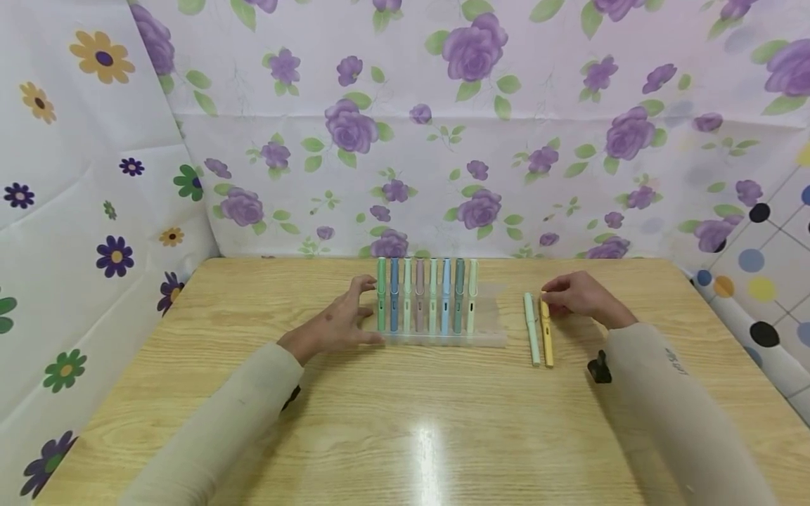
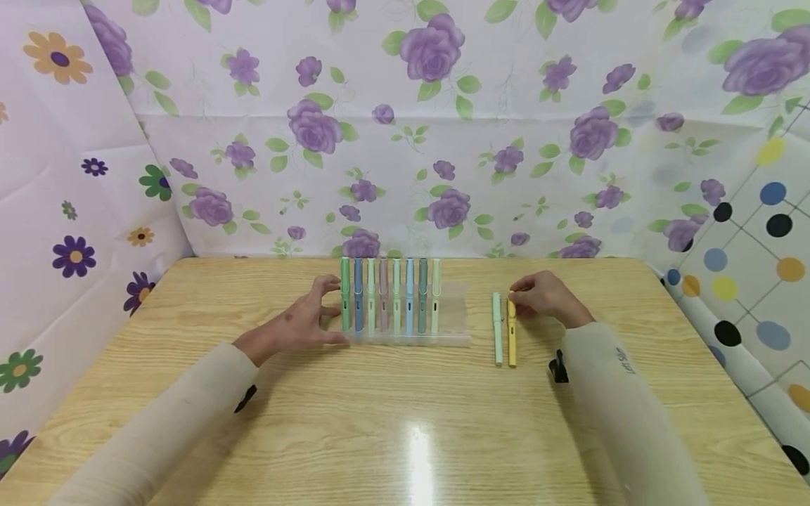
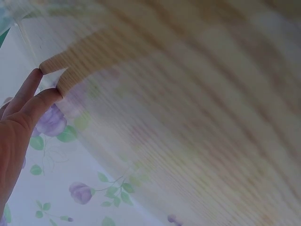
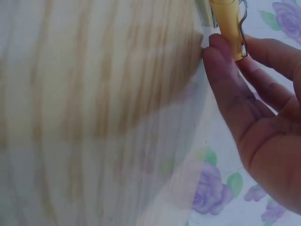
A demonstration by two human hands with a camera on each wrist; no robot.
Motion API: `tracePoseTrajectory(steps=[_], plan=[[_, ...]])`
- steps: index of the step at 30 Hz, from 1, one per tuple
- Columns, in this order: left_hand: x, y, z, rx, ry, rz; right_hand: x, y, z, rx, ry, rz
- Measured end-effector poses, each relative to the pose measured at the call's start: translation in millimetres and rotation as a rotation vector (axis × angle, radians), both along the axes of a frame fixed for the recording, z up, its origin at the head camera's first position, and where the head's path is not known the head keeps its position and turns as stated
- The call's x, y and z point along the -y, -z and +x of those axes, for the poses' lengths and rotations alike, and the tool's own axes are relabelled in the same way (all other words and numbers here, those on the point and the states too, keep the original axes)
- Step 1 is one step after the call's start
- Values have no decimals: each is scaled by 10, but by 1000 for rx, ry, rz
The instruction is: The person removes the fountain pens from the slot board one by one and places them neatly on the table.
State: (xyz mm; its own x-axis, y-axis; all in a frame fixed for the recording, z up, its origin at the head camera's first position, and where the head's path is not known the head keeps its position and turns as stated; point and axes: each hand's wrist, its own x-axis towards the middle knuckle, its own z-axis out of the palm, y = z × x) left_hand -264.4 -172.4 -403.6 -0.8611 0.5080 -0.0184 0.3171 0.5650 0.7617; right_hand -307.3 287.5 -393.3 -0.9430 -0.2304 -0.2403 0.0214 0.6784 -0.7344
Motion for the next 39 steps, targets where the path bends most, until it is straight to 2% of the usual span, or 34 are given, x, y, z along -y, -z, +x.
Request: tracePoseTrajectory(steps=[9,23,39], plan=[[2,7,-3,-8,2,-1,68,9,-55,82,48,-13],[6,2,-7,-1,12,-1,93,45,-104,109,94,-34],[-4,5,-7,-4,8,10,138,13,-66,100,70,-37]])
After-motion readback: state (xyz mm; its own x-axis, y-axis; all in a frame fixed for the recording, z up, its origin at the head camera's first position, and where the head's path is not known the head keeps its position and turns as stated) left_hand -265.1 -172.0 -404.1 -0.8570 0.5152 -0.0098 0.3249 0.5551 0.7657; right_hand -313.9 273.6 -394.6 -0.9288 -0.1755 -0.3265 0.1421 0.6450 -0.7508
